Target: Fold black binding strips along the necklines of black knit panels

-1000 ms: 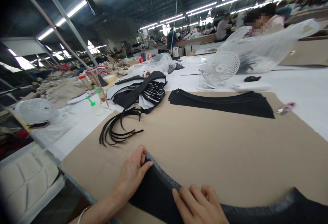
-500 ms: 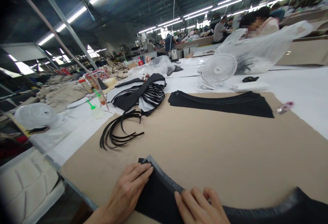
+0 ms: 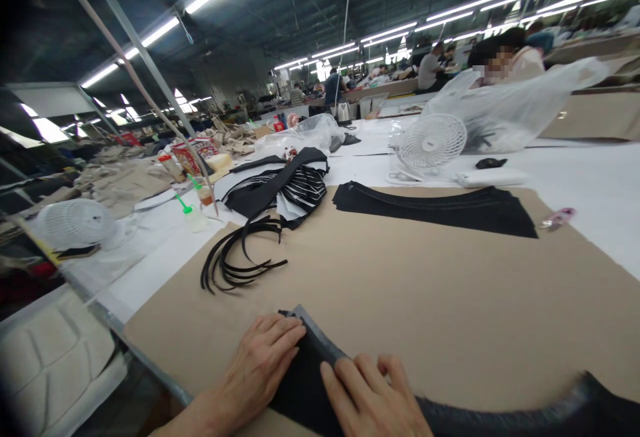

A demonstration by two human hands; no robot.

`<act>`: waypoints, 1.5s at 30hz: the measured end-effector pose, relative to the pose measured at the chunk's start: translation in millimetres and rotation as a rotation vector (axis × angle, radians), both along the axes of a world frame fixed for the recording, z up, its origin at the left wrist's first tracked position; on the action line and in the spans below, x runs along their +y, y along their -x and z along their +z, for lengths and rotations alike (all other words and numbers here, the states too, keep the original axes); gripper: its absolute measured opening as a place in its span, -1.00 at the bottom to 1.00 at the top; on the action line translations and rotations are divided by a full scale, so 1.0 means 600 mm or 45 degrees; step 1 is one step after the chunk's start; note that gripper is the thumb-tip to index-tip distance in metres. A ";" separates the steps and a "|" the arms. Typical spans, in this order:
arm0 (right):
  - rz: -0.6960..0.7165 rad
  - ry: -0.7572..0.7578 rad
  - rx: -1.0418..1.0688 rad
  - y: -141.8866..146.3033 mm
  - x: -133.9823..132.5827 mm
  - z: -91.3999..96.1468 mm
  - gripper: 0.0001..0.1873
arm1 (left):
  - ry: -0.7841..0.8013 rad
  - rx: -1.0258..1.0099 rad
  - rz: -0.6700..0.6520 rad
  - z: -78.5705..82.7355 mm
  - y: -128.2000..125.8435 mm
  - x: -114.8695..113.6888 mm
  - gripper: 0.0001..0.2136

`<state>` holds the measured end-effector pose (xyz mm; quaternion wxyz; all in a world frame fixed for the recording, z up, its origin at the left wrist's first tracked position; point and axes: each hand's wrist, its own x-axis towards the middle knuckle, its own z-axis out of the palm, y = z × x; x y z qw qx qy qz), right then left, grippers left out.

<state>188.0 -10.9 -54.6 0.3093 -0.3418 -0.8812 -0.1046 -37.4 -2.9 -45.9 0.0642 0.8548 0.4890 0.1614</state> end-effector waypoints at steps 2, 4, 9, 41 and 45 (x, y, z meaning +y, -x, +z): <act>0.013 -0.008 0.002 0.029 0.003 -0.002 -0.71 | 0.037 -0.138 0.013 0.004 -0.002 0.009 -0.76; -0.024 -0.008 0.000 0.051 0.006 -0.010 -0.75 | 0.102 -0.290 0.047 0.010 -0.003 0.024 -0.77; -0.111 0.112 0.035 0.070 0.010 -0.017 -0.82 | 0.295 -0.312 0.076 0.036 0.000 0.077 -0.75; -0.308 0.978 0.179 0.113 0.056 -0.002 -0.79 | 0.418 -0.076 -0.515 0.037 0.048 0.164 -0.82; -0.245 0.896 0.198 0.107 0.053 -0.015 -0.76 | 0.360 -0.053 -0.550 0.030 0.053 0.169 -0.83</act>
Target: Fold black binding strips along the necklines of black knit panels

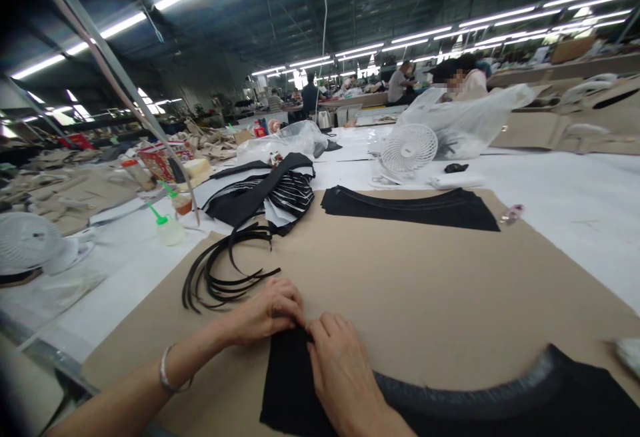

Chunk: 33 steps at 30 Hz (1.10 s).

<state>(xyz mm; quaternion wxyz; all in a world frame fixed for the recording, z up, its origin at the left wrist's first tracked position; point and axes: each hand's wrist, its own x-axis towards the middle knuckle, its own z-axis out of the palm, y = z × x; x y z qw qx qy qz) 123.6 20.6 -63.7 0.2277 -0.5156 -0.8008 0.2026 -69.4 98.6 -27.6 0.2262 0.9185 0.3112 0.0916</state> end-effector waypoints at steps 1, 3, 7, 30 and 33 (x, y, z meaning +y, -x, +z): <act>0.015 -0.039 -0.009 -0.001 -0.001 -0.004 -0.76 | -0.020 0.003 -0.012 -0.002 0.001 0.001 -0.84; 0.034 -0.145 -0.044 -0.002 -0.002 -0.013 -0.74 | -0.055 0.008 -0.040 -0.003 0.003 0.004 -0.86; 0.041 -0.420 -0.151 -0.003 -0.006 -0.027 -0.71 | -0.232 0.069 -0.189 0.002 0.010 0.006 -0.82; 0.072 -0.502 -0.357 0.003 -0.005 -0.007 -0.62 | -0.530 0.019 0.118 -0.035 0.034 -0.094 -0.72; 0.082 -0.338 -0.335 0.007 -0.002 0.000 -0.58 | -0.504 -0.007 0.151 -0.042 0.034 -0.097 -0.72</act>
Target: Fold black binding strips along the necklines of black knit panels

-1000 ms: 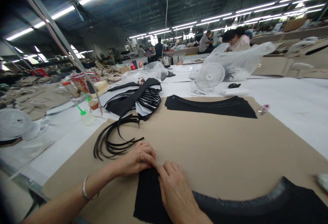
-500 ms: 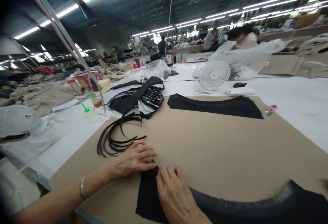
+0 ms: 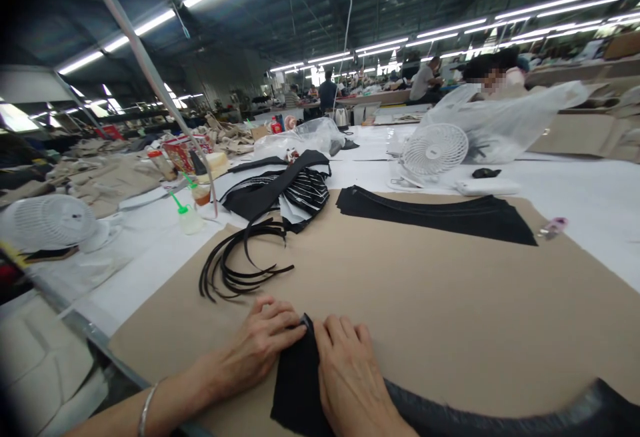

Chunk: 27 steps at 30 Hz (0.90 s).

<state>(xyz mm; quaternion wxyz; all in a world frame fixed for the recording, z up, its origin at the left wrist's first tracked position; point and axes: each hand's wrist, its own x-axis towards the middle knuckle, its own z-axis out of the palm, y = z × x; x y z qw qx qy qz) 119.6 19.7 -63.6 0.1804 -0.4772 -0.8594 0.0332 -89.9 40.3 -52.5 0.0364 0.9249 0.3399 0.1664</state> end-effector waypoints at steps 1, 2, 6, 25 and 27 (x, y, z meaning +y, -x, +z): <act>0.000 0.040 0.000 0.001 0.001 0.002 -0.56 | 0.008 -0.010 0.009 -0.001 0.001 -0.001 -0.72; 0.001 0.068 -0.001 0.002 0.002 0.003 -0.55 | 0.018 -0.019 0.017 -0.002 0.001 -0.002 -0.72; 0.010 0.106 0.027 0.004 0.004 0.002 -0.60 | 0.066 -0.077 0.041 0.000 0.001 -0.004 -0.72; -0.018 -0.033 -0.279 0.038 0.036 0.018 -0.84 | 0.078 -0.173 0.203 -0.004 -0.007 -0.014 -0.73; -0.006 -0.052 -0.325 0.043 0.037 0.018 -0.82 | 0.094 -0.151 0.205 -0.002 -0.005 -0.014 -0.71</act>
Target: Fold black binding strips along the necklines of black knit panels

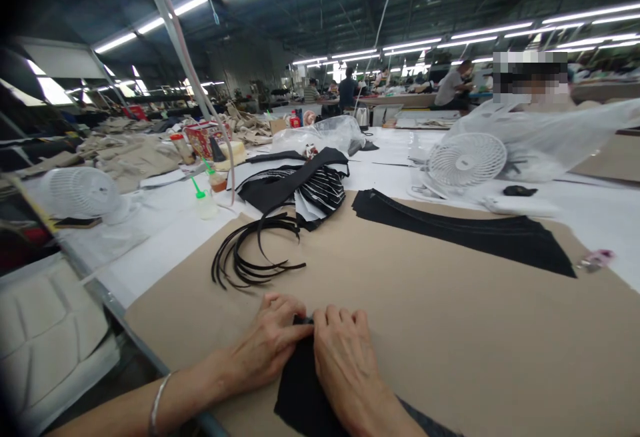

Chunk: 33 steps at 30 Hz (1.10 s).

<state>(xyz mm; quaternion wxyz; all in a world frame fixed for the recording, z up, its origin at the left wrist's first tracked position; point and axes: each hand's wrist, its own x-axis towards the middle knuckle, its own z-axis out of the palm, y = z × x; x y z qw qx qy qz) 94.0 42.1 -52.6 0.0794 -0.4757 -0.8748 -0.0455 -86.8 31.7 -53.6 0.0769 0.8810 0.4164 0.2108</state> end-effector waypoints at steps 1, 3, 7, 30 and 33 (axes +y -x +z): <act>0.010 -0.024 -0.020 0.002 0.000 0.000 -0.82 | 0.010 0.009 -0.001 0.001 0.001 0.000 -0.69; 0.028 -0.092 -0.056 0.006 0.000 -0.001 -0.81 | 0.019 0.030 0.002 0.001 0.002 -0.001 -0.69; 0.031 -0.136 -0.095 0.011 -0.001 -0.001 -0.81 | 0.001 0.078 0.010 0.003 0.003 -0.001 -0.74; 0.150 0.000 -0.099 0.003 0.020 0.029 -0.86 | -0.082 0.147 -0.017 0.002 0.006 -0.006 -0.80; 0.159 -0.043 -0.186 0.010 0.019 0.027 -0.83 | -0.087 0.171 -0.012 0.001 0.006 -0.006 -0.82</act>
